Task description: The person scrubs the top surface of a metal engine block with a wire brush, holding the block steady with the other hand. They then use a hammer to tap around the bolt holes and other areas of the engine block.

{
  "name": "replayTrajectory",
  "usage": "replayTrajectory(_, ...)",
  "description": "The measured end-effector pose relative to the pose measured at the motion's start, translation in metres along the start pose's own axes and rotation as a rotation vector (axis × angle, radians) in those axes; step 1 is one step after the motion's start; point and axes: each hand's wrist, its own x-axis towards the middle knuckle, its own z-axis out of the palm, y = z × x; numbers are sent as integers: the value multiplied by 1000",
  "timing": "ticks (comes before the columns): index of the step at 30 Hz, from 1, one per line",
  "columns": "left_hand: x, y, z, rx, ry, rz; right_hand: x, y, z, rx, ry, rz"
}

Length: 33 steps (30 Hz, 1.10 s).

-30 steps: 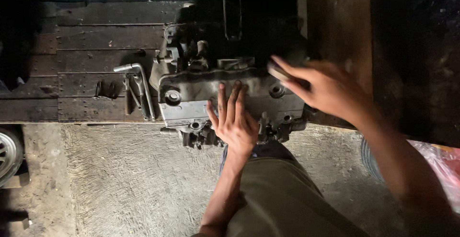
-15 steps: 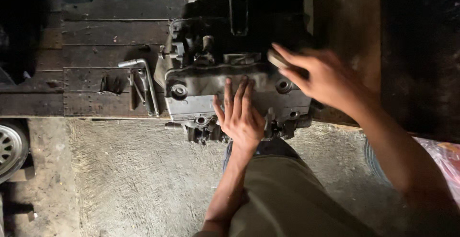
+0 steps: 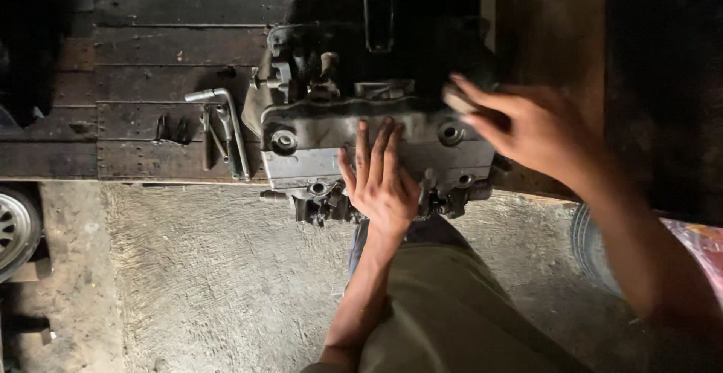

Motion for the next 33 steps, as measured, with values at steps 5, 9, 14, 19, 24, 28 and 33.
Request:
replayTrajectory(5, -1, -3, -2, -3, -17, -5, 36, -12, 16, 141, 160, -247)
replayTrajectory(9, -1, 0, 1, 11, -15, -15, -14, -9, 3, 48, 85, -106)
replayTrajectory(14, -1, -2, -1, 8, -22, 2, -15, -5, -2, -53, -70, 100)
replayTrajectory(19, -3, -3, 2, 20, 4, 9, 38, -15, 22, 35, 206, -286)
replayTrajectory(24, -4, -5, 6, 13, 4, 3, -15, 2, 12, 116, 166, -169)
replayTrajectory(28, -2, -1, 2, 6, -1, 3, -26, -3, 1, -143, -8, -3)
replayTrajectory(33, -1, 1, 0, 13, -6, 6, 39, -21, 20, 78, 137, -187)
